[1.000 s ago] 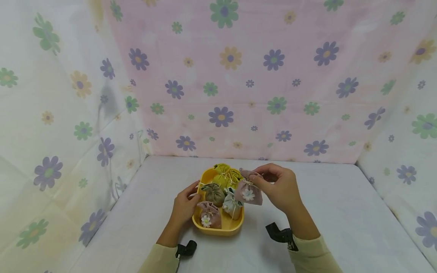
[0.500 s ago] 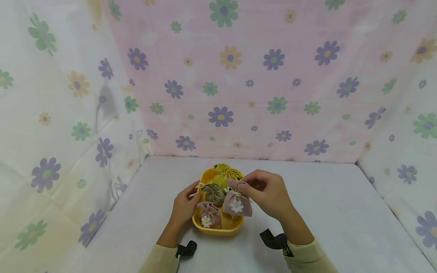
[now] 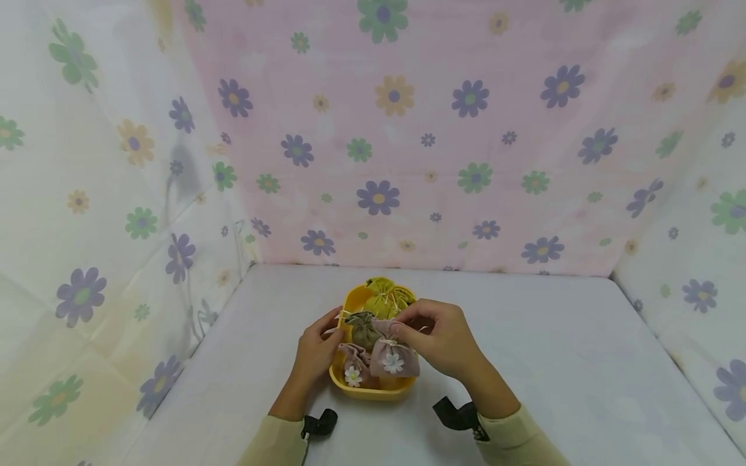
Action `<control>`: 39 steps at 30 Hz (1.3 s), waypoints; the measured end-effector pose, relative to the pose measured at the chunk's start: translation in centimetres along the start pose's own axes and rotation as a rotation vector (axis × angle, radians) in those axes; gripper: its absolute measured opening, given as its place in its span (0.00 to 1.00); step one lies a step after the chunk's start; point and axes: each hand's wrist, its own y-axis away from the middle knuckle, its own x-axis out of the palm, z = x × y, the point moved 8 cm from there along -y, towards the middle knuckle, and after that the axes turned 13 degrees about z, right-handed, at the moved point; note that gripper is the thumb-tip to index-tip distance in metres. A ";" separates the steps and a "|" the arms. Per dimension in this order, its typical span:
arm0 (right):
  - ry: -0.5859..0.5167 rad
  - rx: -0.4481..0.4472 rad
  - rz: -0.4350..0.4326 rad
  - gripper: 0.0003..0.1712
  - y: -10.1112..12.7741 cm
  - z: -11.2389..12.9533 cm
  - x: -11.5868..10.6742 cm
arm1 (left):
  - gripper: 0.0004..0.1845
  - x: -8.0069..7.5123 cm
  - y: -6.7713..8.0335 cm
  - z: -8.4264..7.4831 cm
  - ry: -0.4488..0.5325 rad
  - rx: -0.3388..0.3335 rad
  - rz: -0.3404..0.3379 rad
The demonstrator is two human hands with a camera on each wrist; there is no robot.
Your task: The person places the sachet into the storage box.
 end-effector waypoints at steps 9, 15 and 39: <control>0.013 0.026 0.107 0.02 -0.7 -1.8 1.2 | 0.28 -0.2 -0.2 0.2 0.007 0.015 -0.002; 0.056 0.058 0.240 0.02 -0.9 -3.5 2.1 | 0.27 -0.2 -0.1 0.3 0.013 0.005 -0.009; 0.087 0.102 0.494 0.06 -0.3 -4.8 2.9 | 0.27 -0.4 0.1 0.6 0.007 -0.007 -0.020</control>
